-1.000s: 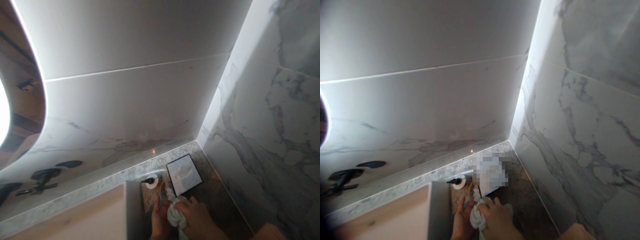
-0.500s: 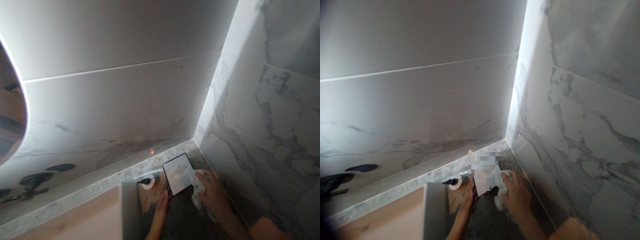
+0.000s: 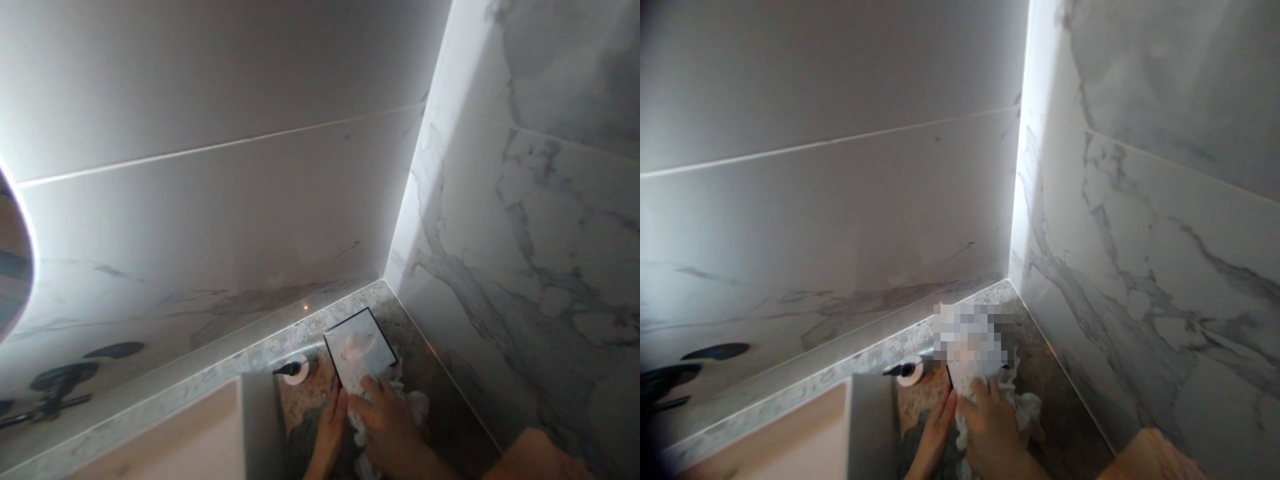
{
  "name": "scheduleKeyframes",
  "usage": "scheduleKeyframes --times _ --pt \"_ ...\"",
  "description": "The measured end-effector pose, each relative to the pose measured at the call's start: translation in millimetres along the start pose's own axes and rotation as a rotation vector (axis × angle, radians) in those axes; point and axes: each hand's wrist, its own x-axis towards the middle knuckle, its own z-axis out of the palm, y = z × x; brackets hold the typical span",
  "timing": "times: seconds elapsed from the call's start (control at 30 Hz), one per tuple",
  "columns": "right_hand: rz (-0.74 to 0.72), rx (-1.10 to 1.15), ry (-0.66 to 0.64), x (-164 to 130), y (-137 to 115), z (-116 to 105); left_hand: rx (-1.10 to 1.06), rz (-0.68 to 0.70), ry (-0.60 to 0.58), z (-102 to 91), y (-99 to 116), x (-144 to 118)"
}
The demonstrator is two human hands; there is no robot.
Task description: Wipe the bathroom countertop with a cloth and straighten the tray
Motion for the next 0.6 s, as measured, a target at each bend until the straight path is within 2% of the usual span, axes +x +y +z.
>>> scheduleKeyframes --times 0.1,0.2,0.27,0.4,0.53,0.6 --pt "0.056 0.019 -0.017 -9.2 26.1 2.2 0.061 0.064 0.025 2.3 -3.6 3.6" --pt "0.204 0.014 -0.009 -15.6 65.1 3.7 0.138 0.129 0.018 -1.5 -7.3 9.2" --pt "0.288 0.012 -0.015 -19.9 92.5 4.4 0.177 0.127 0.013 -4.0 -5.5 12.1" --pt "0.361 0.021 0.015 -27.0 130.3 4.1 0.207 -0.002 0.023 2.0 12.2 13.5" --pt "0.393 -0.006 0.038 -24.1 137.9 -1.3 0.15 -0.261 0.041 21.7 29.2 13.9" --pt "0.384 -0.014 0.027 -19.0 136.5 -2.9 0.111 -0.327 0.078 29.6 28.9 17.3"
